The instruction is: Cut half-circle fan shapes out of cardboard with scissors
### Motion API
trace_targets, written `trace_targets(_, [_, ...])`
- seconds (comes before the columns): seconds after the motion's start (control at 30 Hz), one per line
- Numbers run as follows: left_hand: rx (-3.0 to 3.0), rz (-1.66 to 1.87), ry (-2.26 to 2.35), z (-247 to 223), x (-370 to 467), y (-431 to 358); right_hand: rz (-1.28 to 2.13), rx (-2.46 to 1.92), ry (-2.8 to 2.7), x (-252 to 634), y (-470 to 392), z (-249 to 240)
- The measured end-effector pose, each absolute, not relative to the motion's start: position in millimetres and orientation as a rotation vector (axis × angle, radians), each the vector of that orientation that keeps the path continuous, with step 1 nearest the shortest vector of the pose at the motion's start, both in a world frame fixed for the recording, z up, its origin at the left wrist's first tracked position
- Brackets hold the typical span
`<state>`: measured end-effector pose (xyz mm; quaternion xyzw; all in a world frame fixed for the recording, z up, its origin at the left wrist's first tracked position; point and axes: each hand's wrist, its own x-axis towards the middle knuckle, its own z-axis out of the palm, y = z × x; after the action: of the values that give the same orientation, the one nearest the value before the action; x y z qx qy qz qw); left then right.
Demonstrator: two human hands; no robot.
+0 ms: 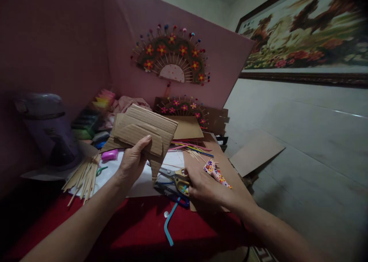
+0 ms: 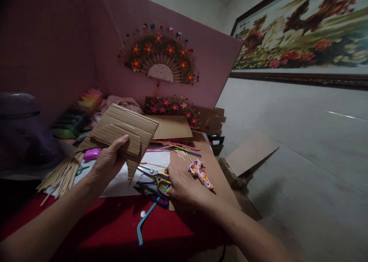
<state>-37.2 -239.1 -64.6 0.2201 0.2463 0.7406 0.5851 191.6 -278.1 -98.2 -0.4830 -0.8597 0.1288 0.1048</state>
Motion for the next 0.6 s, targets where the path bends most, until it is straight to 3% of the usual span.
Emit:
trace_targets(0.17, [0.513,1.718,0.571,-65,-41,-236,0.542,-1.303,-2.372,197,-261,-80])
trace_targets(0.47, [0.479,1.675,0.5,-62,-45,-237,1.48,-1.357,-1.611,222,-288,-74])
trace_targets(0.6, [0.454,1.655,0.483,-63,-45,-236,1.511,-1.153,-1.524,207,-305,-84])
